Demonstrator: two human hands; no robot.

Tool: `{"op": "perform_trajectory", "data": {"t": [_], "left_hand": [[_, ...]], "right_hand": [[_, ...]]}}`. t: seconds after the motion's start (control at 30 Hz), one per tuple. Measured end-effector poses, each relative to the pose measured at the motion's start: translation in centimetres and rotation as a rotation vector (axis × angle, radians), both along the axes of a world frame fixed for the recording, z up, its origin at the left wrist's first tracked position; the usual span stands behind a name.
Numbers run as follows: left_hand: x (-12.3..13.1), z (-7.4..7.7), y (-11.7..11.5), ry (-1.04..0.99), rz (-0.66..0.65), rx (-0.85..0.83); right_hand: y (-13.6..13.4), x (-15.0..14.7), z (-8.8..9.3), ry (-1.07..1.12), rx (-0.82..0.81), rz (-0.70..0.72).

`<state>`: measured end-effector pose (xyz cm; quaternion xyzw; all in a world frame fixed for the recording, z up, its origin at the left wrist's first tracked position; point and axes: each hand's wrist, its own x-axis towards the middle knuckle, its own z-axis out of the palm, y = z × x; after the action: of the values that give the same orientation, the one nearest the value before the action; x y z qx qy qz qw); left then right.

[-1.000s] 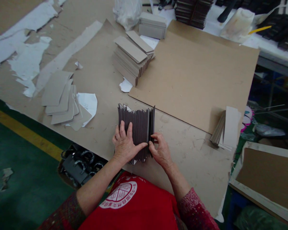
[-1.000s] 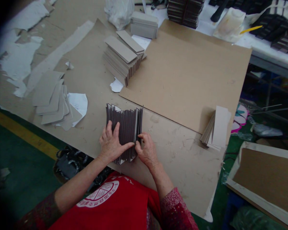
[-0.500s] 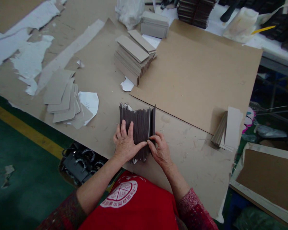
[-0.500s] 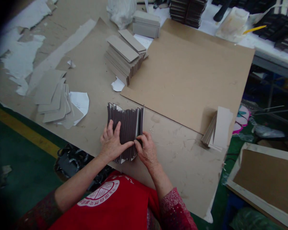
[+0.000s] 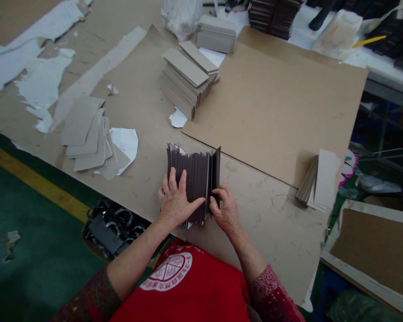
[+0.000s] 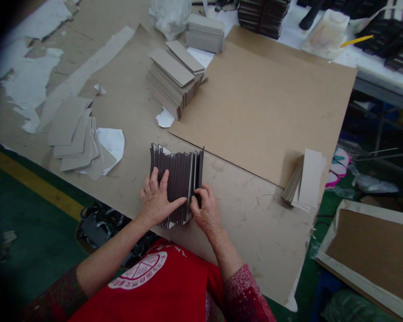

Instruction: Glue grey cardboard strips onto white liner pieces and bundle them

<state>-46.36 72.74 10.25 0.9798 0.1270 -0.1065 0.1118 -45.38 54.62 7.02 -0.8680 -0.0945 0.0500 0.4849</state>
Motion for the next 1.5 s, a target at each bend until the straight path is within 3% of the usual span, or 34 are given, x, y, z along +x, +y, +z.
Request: {"op": "perform_trajectory", "data": {"t": [0.2, 1.07, 1.3, 1.5], "left_hand": [[0.0, -0.1, 0.1, -0.004, -0.002, 0.000], [0.0, -0.2, 0.5, 0.010, -0.012, -0.026], [0.1, 0.0, 0.3, -0.002, -0.002, -0.012], [0.0, 0.0, 0.4, -0.008, -0.021, -0.002]], "right_hand": [[0.1, -0.3, 0.0, -0.001, 0.012, 0.073], [1.0, -0.1, 0.2, -0.006, -0.045, -0.071], [0.9, -0.2, -0.1, -0.042, 0.052, 0.037], [0.7, -0.3, -0.1, -0.003, 0.012, 0.014]]}}
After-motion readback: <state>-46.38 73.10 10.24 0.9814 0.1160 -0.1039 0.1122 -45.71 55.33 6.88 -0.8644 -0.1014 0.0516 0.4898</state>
